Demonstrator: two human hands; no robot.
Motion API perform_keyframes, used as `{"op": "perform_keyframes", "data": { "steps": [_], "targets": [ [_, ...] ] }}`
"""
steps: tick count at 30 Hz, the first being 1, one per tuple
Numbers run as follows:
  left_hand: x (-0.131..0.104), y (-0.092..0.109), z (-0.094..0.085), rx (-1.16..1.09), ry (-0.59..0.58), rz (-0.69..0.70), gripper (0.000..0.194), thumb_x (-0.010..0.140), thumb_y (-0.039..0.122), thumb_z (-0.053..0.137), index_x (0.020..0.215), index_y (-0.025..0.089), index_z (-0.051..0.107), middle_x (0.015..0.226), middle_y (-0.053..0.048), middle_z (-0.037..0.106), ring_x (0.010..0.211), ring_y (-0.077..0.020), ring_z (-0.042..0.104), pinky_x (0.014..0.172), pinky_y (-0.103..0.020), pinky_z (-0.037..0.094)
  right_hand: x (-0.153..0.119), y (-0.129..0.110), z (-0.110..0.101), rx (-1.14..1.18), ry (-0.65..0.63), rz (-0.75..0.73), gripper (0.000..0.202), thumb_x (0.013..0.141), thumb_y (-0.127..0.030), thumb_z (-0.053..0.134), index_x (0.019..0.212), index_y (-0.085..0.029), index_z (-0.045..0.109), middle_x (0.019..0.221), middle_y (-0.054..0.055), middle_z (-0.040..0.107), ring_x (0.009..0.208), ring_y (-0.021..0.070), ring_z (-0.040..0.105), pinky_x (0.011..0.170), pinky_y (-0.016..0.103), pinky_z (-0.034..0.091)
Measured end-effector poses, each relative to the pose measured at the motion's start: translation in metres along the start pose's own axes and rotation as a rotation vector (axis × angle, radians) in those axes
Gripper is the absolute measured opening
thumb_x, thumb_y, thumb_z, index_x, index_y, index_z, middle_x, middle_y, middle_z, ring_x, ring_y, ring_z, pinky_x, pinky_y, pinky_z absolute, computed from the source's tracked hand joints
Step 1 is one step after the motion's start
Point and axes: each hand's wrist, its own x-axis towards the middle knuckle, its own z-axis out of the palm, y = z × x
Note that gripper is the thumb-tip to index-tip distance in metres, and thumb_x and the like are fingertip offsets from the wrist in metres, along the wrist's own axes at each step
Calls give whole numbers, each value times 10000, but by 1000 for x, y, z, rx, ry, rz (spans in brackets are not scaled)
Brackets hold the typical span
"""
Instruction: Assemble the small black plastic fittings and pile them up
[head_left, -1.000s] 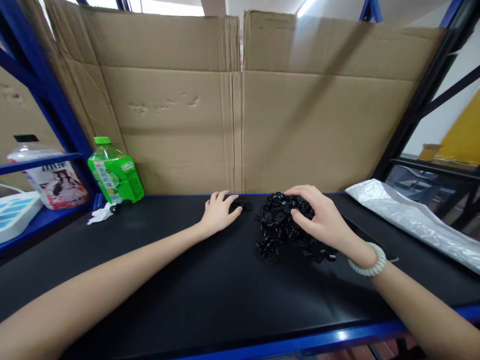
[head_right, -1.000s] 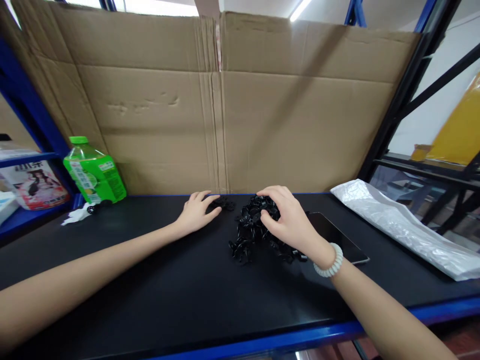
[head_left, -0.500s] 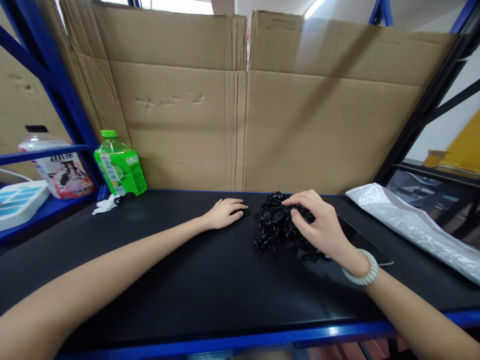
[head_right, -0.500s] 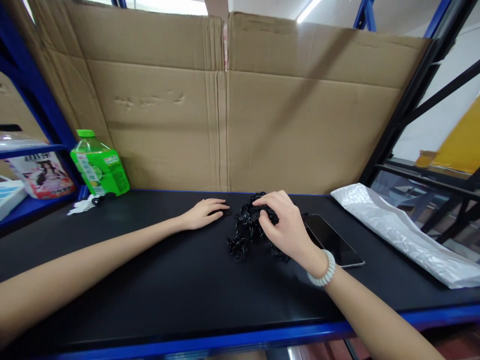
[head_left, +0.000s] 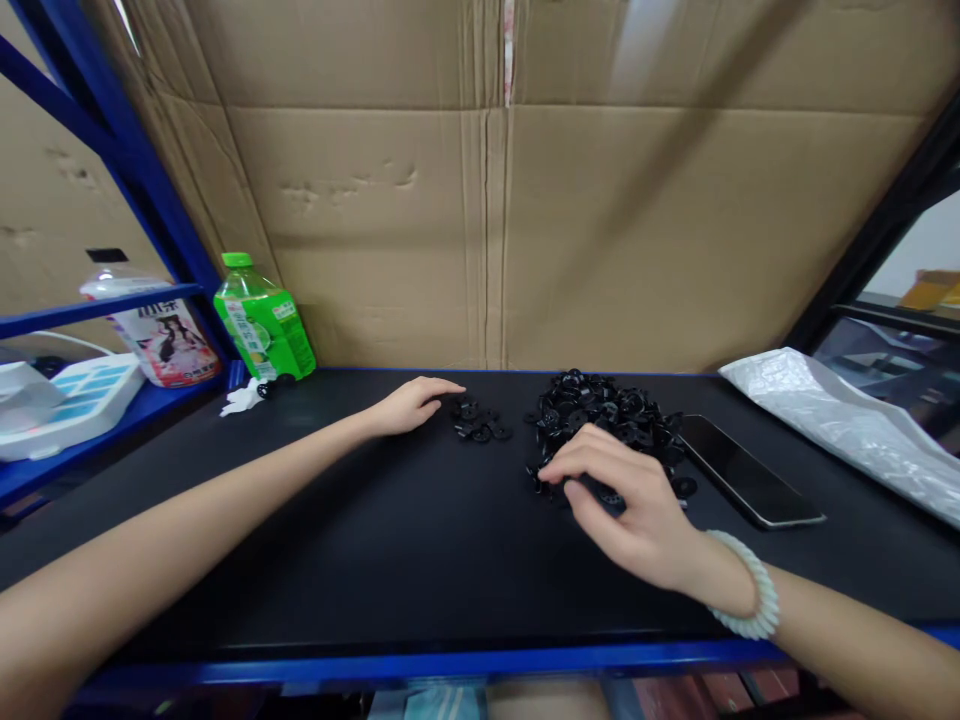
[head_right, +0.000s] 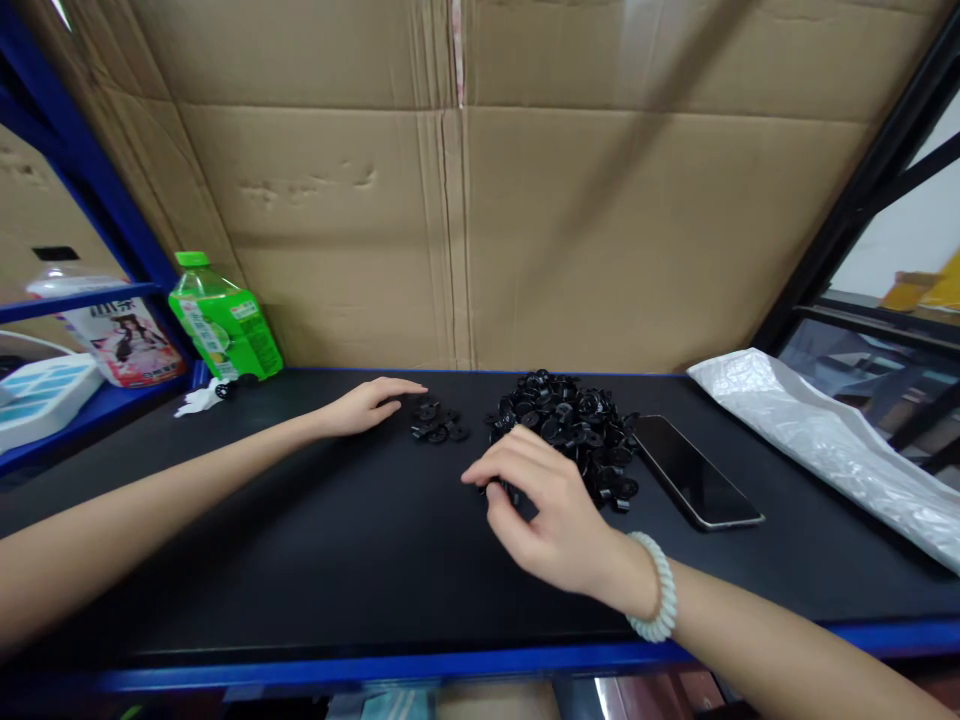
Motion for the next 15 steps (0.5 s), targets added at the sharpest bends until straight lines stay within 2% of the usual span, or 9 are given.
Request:
{"op": "perform_keyframes", "data": {
  "steps": [4,9,12,15],
  "targets": [
    [15,-3,-6,2,-90,149,426,828,39,475,1207,178,611,1309,-100,598,1233,-227,517,1053,-403,378,-6,-3,15,114,-166,-61,271,808,-3,463,989,-138,611,838,68,634,767,162,529,714,327,458],
    [33,-2,-12,-13,-195,271,288,804,71,578,1046,170,697,1066,-91,712,983,-205,651,898,-307,489,-10,3,22,147,-337,-129,309,780,20,446,1008,-110,610,814,76,637,745,155,539,738,333,460],
    [38,-5,-15,-22,-188,269,226,786,105,619,984,158,713,948,-79,718,810,-177,664,773,-268,520,-10,5,21,167,-386,-122,314,782,15,443,1018,-100,614,820,83,635,754,155,543,749,332,460],
    [37,-6,-22,-27,-106,222,245,746,100,637,976,142,711,894,-71,685,727,-156,633,698,-254,518,-10,5,19,218,-376,-40,304,789,12,446,1003,-112,623,829,77,633,765,148,538,731,308,460]
  ]
}}
